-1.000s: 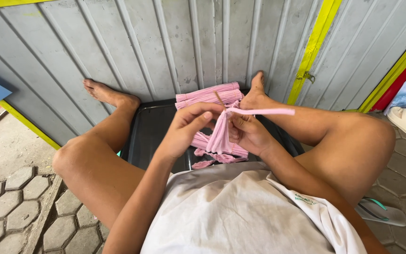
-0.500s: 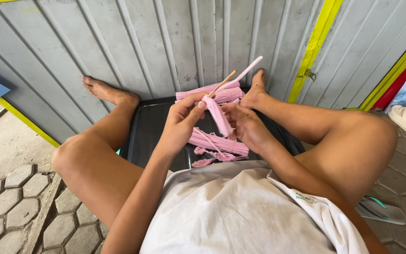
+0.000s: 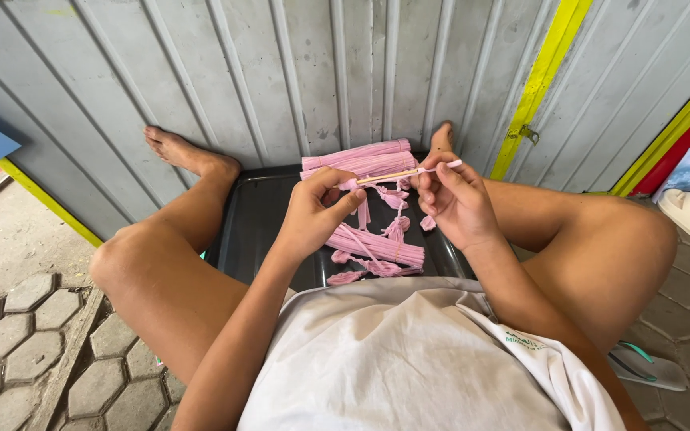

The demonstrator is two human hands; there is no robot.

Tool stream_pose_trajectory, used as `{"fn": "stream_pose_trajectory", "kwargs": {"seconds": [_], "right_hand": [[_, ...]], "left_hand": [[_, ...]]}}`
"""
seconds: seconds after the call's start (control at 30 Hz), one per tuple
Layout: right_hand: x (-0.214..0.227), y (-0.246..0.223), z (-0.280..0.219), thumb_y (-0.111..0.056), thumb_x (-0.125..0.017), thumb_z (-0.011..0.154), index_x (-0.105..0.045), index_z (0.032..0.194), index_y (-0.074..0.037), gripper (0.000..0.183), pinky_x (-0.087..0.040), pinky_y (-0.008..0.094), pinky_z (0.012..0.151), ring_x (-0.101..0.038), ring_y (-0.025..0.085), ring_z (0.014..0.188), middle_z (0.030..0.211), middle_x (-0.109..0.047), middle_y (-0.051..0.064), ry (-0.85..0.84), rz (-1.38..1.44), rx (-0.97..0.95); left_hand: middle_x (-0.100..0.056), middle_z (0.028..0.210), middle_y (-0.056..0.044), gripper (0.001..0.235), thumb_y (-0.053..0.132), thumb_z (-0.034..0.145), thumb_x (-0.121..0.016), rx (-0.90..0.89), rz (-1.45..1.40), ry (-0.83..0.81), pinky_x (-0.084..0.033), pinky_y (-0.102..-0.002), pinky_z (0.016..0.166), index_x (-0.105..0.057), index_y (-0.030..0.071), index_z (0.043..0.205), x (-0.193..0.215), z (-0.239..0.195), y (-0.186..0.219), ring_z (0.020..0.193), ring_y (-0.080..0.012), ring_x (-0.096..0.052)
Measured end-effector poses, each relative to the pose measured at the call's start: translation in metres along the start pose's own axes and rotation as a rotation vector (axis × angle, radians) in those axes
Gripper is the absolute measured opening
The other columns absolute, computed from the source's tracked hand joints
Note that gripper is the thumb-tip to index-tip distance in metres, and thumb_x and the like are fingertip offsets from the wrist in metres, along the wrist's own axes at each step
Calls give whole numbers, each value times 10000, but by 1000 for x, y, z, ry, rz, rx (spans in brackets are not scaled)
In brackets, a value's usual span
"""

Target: The person sits on the floor and uses a thin wooden stick to thread and tie pink plastic strips into small bundles. The person repeatedly picks up strips, wraps them around the stick, and secures them, placing finished bundles on a black tray.

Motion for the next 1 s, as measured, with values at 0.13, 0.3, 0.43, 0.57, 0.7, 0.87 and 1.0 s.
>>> {"fn": "stream_pose_trajectory", "kwargs": {"seconds": [0.13,0.3,0.43,0.57,0.7,0.87,1.0], "right_hand": [[10,0,4,-180,-625,1046,-672,1110,-10,189,-480,201,498,-579,116,647,814,-639,107,102,-162,22],[29,-16,4,-137,-733,993,-699,1066,-24,139,-536,160,519,-577,59,650,773,-614,49,279,-448,103],[36,-27,7,-159,-720,1024,-693,1041,-19,143,-525,157,505,-558,49,614,751,-612,49,285,-587,123],[18,-52,9,-192,-680,1083,-737,935,-81,194,-483,200,440,-570,92,495,640,-646,48,196,-1027,239],[-27,-87,5,-111,-791,1030,-758,919,-80,120,-493,285,520,-606,205,559,649,-651,55,80,-1379,586],[-126,-110,-52,-139,-803,1013,-774,932,-144,86,-531,306,617,-622,184,645,737,-646,-13,-80,-1516,811],[-193,-73,-86,-90,-704,942,-729,863,-125,90,-557,392,553,-658,260,615,718,-670,37,-488,-1299,716]], "left_hand": [[-579,741,-62,99,177,904,-782,-12,-5,-21,-448,-300,665,-772,113,979,-3,0,12,678,-155,-537],[-583,704,-49,114,209,963,-708,-56,44,-144,-467,-291,681,-790,165,1029,-14,-2,32,645,-161,-570],[-570,687,-39,144,189,984,-671,-87,69,-189,-458,-300,696,-792,173,1059,-18,-4,49,641,-159,-577],[-548,685,-40,150,187,984,-649,-157,207,-271,-425,-355,768,-778,154,1053,-22,-7,73,670,-229,-607],[-604,710,-67,149,234,951,-640,-163,446,-392,-415,-421,798,-772,166,969,-36,-14,71,759,-310,-665],[-651,704,-33,154,294,911,-625,-110,699,-316,-439,-423,784,-754,219,876,-39,-13,30,752,-286,-697],[-694,715,10,183,379,953,-604,-4,788,-68,-470,-434,732,-758,280,945,-4,0,10,747,-270,-724]]}}
Point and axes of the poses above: each hand's wrist, its own z-axis towards the middle knuckle, its own x-axis out of the back of the hand, y = z × x, the point moved 9 cm from there along z, towards the middle knuckle
